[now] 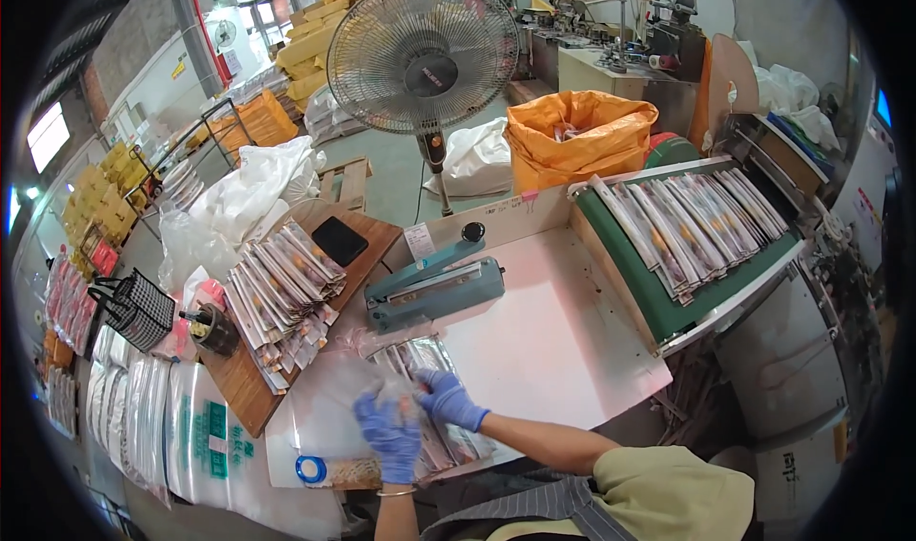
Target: Bundling incense sticks, placing them into plastic bags, and sealing the bags using a heat sealer.
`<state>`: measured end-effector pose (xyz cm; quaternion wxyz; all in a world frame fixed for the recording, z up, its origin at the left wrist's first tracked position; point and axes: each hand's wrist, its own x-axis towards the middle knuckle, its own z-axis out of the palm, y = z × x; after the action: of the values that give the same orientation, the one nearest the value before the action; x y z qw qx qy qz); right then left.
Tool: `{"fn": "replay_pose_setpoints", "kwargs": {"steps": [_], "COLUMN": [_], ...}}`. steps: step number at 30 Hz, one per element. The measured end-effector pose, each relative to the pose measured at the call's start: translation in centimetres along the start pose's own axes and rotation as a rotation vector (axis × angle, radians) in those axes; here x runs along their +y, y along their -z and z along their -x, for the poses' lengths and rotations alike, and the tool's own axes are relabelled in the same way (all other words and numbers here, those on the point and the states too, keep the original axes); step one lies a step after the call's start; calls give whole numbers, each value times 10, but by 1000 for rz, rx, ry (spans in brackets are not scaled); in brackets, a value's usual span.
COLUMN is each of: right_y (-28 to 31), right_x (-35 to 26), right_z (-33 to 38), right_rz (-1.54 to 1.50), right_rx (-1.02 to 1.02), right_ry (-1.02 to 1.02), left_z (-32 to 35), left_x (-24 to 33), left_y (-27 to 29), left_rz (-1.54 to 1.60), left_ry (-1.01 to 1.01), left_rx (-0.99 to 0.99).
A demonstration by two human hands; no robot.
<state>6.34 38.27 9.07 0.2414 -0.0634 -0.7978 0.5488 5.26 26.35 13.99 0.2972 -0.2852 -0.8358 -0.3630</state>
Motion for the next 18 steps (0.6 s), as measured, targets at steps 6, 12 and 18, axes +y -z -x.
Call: {"fn": "replay_pose_setpoints", "kwargs": {"steps": [6,12,18], "right_y": [6,10,15], "right_x": [-16,-4,-4], "right_z": [21,15,21], "right_rz": [-105,-47,-62], "right_rx": [-24,91,45], "right_ry": [-152,-55,-34], "left_z": [5,15,12], "left_x": [-7,-7,-70], "left_y": [-22,-25,-48], "left_rz": [-2,-169,-568], "left_ry": [89,5,221], "left_rx": [-196,-303,-587]}}
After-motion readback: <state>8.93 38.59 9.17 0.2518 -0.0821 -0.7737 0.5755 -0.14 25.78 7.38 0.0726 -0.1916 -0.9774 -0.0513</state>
